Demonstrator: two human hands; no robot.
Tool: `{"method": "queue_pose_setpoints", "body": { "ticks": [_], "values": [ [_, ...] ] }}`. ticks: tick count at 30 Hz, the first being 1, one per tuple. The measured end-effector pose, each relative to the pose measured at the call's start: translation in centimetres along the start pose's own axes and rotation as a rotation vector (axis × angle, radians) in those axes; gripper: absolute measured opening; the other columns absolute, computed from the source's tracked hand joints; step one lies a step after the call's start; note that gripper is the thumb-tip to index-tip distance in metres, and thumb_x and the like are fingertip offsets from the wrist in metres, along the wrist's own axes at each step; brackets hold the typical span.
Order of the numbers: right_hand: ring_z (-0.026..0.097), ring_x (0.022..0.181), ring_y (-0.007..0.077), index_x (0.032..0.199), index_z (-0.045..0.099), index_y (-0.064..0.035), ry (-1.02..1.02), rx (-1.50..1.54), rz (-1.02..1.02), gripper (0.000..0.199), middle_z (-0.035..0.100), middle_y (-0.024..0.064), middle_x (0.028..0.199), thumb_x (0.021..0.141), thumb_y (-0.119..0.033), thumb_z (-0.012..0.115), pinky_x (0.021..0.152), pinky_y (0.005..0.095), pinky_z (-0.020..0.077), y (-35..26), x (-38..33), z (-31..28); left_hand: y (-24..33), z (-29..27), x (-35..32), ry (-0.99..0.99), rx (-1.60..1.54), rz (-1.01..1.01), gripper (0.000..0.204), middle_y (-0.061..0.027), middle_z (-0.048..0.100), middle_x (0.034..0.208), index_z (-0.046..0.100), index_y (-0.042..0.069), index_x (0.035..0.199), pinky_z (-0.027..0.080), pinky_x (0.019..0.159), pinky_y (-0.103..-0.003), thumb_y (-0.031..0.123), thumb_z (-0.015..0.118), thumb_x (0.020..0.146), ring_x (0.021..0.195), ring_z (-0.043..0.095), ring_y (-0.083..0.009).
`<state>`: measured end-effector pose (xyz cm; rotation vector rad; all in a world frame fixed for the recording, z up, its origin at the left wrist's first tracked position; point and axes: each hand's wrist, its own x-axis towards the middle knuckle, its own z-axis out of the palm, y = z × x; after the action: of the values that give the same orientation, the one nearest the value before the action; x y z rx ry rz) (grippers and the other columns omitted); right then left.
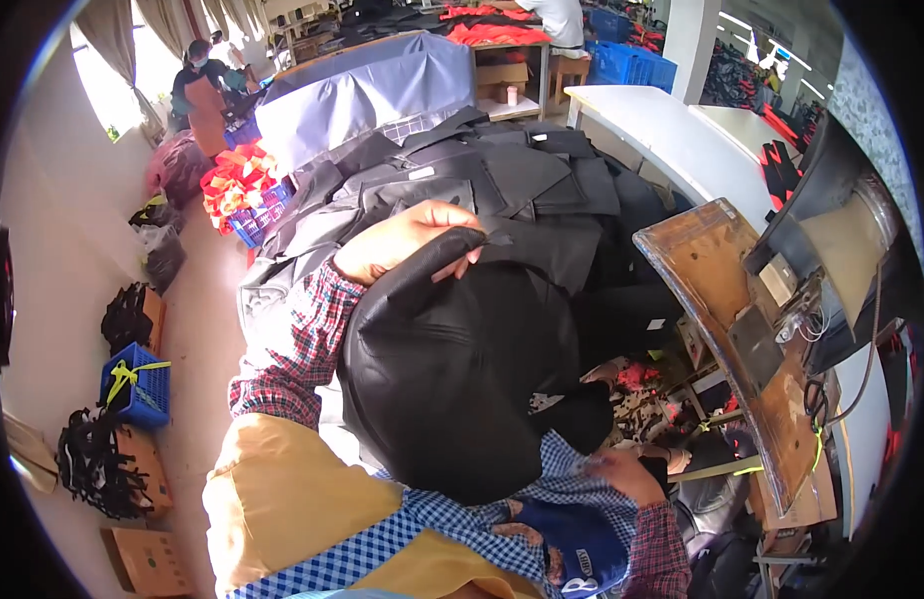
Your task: Feeding fabric pieces into a machine for assembly in a factory setting.
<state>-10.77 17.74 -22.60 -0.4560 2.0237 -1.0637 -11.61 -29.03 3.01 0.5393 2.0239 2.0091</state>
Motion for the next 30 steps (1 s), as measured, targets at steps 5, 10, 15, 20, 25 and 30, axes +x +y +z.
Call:
{"method": "queue_pose_setpoints", "body": {
  "ticks": [5,10,15,20,25,30],
  "values": [
    [0.058,0.081,0.0122,0.104,0.060,0.0019,0.858,-0.189,-0.242,0.021,0.064,0.0049,0.087,0.094,-0.016,0.057,0.072,0.0263,0.0458,-5.8,3.1,-3.9,0.1,-0.4,-0.3,-0.052,-0.018,0.026,0.024,-0.0021,0.063,0.072,0.063,0.002,0.092,0.041,0.051,-0.016,0.026,0.063,0.094,0.054,0.053,-0.0028],
    [0.062,0.099,0.0181,0.121,0.055,0.0009,1.014,-0.519,-0.510,0.033,0.064,0.0093,0.111,0.098,-0.023,0.053,0.085,0.0293,0.0484,-13.8,2.0,-1.7,-1.4,1.9,1.2,-0.120,0.213,0.124,0.027,0.0002,0.063,0.075,0.065,-0.001,0.091,0.046,0.063,-0.024,0.024,0.057,0.097,0.066,0.056,-0.0070],
    [0.066,0.093,0.0171,0.125,0.053,0.0029,0.588,0.360,-0.428,0.050,0.066,0.0158,0.109,0.103,-0.040,0.042,0.081,0.0296,0.0530,-23.2,-4.2,1.3,-3.3,8.6,3.7,-0.151,0.718,0.212,0.031,-0.0209,0.062,0.078,0.063,-0.005,0.089,0.048,0.071,-0.037,0.023,0.053,0.097,0.073,0.061,-0.0298],
    [0.066,0.065,0.0133,0.117,0.057,0.0017,0.683,0.494,-0.273,0.046,0.068,0.0096,0.085,0.100,-0.041,0.048,0.058,0.0231,0.0534,-23.8,-7.7,1.1,-4.6,14.5,7.6,-0.235,0.797,0.297,0.038,-0.0249,0.063,0.084,0.063,-0.006,0.085,0.048,0.075,-0.044,0.028,0.050,0.096,0.082,0.062,-0.0406],
    [0.062,0.063,0.0100,0.106,0.063,-0.0009,0.792,0.592,-0.273,0.022,0.064,0.0033,0.081,0.095,-0.020,0.059,0.059,0.0209,0.0511,-20.9,-9.3,-1.2,-4.6,19.2,10.3,-0.379,0.743,0.332,0.042,-0.0250,0.064,0.090,0.063,-0.006,0.091,0.048,0.078,-0.042,0.030,0.044,0.099,0.087,0.062,-0.0391],
    [0.061,0.068,0.0078,0.108,0.064,-0.0013,0.898,0.563,-0.342,0.020,0.064,0.0016,0.085,0.094,-0.015,0.063,0.063,0.0207,0.0509,-18.5,-12.1,-3.6,-3.7,20.4,13.4,-0.795,0.277,0.047,0.060,-0.0064,0.062,0.091,0.062,-0.005,0.107,0.045,0.075,-0.029,0.052,0.043,0.100,0.086,0.052,-0.0109]
  ]
}}
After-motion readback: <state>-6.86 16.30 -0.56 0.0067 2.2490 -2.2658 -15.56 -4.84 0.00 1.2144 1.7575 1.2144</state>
